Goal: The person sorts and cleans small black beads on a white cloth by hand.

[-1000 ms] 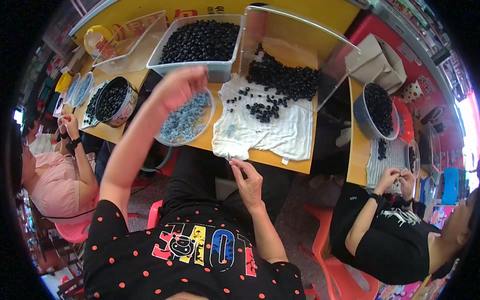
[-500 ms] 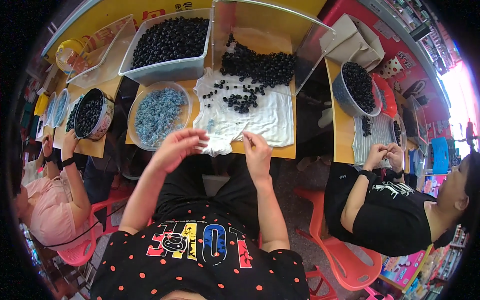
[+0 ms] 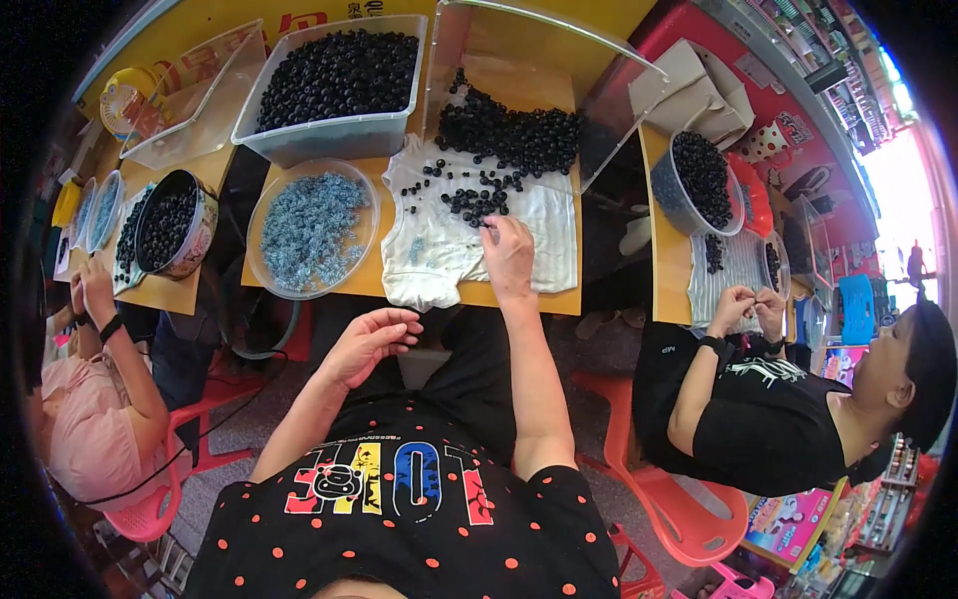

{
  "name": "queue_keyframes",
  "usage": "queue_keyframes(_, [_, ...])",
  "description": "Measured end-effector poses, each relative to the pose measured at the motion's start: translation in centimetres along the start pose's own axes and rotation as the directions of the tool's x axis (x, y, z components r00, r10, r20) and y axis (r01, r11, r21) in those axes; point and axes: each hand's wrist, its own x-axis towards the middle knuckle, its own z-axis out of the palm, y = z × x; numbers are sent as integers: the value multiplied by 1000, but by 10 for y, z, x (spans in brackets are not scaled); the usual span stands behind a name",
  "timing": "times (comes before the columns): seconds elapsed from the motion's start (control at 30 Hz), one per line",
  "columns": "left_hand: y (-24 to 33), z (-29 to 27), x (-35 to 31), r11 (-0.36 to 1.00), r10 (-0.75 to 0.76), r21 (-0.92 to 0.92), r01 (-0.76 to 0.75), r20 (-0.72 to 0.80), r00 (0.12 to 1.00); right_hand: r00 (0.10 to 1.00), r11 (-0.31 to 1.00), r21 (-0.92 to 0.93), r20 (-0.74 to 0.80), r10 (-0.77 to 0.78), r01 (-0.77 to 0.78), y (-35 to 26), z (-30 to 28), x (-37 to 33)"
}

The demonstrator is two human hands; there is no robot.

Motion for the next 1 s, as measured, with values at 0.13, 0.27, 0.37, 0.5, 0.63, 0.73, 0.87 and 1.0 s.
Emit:
queue_keyframes(0.13, [10, 12, 19, 989, 136, 66, -135, -12, 991, 917, 807, 436, 214, 337, -398, -25, -22, -26])
queue_keyframes(0.27, [18, 34, 42, 969, 244, 1, -247, -153, 958, 908, 253, 885, 326, 262, -390, -52, -30, -58])
queue_keyframes(0.37, [16, 49, 46, 941, 320, -66, -333, -151, 935, 887, 18, 903, 417, 199, -429, -68, -38, -77])
queue_keyframes(0.5, [11, 48, 42, 945, 265, -159, -287, -145, 953, 920, 363, 848, 322, 225, -386, -84, -42, -89])
queue_keyframes(0.63, [-1, 43, 34, 943, 199, -229, -243, -201, 959, 996, 851, 521, 83, 21, -61, -94, -43, -89])
queue_keyframes(0.73, [-1, 37, 34, 920, 191, -297, -256, -231, 954, 990, 885, 463, 139, -15, -52, -100, -45, -87])
queue_keyframes(0.87, [3, 32, 33, 907, 391, -73, -415, -220, 894, 975, 852, 503, 222, 32, -142, -104, -46, -84])
queue_keyframes(1.0, [8, 34, 27, 875, 482, 86, -476, -214, 849, 983, 853, 510, 185, 15, -109, -107, -46, -82])
